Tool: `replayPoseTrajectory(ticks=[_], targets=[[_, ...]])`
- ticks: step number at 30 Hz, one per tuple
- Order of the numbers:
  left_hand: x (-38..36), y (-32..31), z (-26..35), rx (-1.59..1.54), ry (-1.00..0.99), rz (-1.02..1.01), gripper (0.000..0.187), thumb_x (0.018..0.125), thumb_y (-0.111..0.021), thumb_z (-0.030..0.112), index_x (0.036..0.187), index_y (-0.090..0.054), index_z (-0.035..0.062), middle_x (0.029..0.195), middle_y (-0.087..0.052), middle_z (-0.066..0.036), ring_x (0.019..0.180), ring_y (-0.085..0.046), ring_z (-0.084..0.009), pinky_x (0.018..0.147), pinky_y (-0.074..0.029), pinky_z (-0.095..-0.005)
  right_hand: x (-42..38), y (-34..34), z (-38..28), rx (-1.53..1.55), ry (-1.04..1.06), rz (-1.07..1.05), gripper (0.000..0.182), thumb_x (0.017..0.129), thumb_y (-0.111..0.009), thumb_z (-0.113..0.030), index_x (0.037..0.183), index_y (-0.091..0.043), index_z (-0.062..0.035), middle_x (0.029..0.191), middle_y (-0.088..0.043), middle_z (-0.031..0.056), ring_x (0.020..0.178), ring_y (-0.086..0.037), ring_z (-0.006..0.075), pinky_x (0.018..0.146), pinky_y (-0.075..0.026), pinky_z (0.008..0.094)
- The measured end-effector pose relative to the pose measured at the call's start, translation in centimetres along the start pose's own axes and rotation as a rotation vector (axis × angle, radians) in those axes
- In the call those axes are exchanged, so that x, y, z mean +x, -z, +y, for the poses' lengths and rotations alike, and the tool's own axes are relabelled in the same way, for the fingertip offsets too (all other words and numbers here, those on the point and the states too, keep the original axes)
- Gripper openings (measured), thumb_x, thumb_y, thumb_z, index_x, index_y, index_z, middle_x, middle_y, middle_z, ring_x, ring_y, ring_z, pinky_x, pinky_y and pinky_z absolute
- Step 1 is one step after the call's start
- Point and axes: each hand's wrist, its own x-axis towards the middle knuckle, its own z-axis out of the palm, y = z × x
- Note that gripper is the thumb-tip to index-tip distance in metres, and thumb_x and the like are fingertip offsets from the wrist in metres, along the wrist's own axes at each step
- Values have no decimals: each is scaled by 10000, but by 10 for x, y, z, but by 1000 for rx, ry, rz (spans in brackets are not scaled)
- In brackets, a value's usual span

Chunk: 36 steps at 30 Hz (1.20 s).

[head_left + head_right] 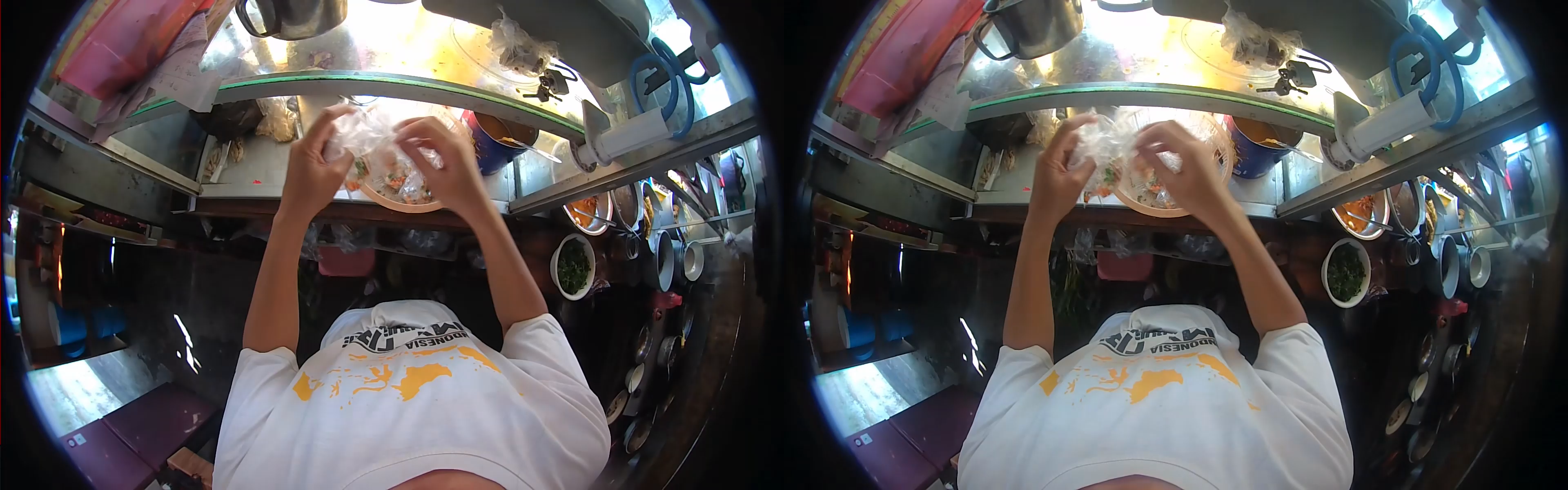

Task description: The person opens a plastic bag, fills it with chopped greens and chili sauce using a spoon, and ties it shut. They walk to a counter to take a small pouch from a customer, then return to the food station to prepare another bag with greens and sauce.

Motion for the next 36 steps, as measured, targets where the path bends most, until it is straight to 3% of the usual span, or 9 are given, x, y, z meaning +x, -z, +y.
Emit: replayPoseTrajectory(ticks=[2, 6, 9, 12, 16, 27, 29, 32, 36], targets=[[1, -10, 2, -2, -65, -3, 487, 743, -584, -54, 1218, -618, 48, 988, -689, -94, 821, -599, -78, 696, -469, -237, 3, -14, -13, -48, 67, -131, 201, 861, -666, -40, 1054, -620, -6, 1108, -609, 121, 1039, -624, 261, 852, -493, 352], [4, 4, -4, 251, 65, -40, 247, 755, -612, -2, 993, -675, -19, 867, -686, -106, 738, -613, -91, 654, -485, -251, 0, -25, -21, 97, 53, 30, 276, 853, -691, -78, 1109, -609, -16, 1147, -583, 134, 959, -654, 263, 794, -517, 360], [5, 7, -6, 236, 183, 22, 221, 767, -621, 22, 976, -657, -40, 760, -666, -96, 673, -602, -87, 610, -480, -261, -23, 9, -5, -571, -63, 208, 293, 830, -734, -181, 1053, -626, -26, 1146, -565, 133, 726, -635, 224, 691, -513, 333], [6, 4, -9, 141, 173, 19, 201, 788, -612, 28, 967, -644, -56, 704, -646, -84, 623, -578, -83, 568, -466, -267, -57, 30, 25, -905, -240, 35, 244, 810, -752, -185, 945, -645, -12, 1004, -606, 111, 610, -573, 205, 649, -496, 322], [8, -4, -9, 114, 143, -74, 267, 771, -720, 84, 978, -635, -62, 727, -639, -86, 620, -575, -97, 573, -470, -273, -31, 31, 5, -453, -267, 46, 181, 830, -727, -154, 875, -653, 5, 799, -642, 84, 666, -627, 190, 644, -512, 302], [14, -13, -13, 203, 33, -68, 260, 790, -771, 101, 973, -639, -27, 789, -645, -46, 710, -595, -83, 631, -486, -257, 27, 9, -12, 146, -115, -129, 194, 885, -650, -117, 1049, -694, -22, 996, -694, 138, 861, -690, 239, 777, -553, 313], [14, -10, -18, 226, 2, -11, 206, 800, -736, 68, 952, -637, -31, 796, -658, -57, 701, -596, -82, 620, -482, -258, 22, 29, 13, -116, -292, -46, 179, 890, -652, -134, 1050, -704, -73, 1014, -659, 123, 855, -660, 172, 812, -526, 295], [15, -6, -9, 252, 58, -10, 195, 803, -717, 49, 961, -635, -31, 803, -667, -69, 705, -605, -84, 624, -487, -262, -5, 40, 55, -871, 16, -95, 194, 845, -692, -132, 1035, -712, -99, 953, -668, 116, 807, -655, 212, 813, -528, 325], [22, -8, -9, 360, -14, -29, 213, 804, -728, 72, 968, -637, -28, 831, -668, -87, 721, -620, -105, 641, -497, -276, 3, 48, 63, -657, -253, -23, 215, 826, -723, -155, 1023, -697, -76, 829, -686, 111, 788, -658, 229, 789, -537, 336]])
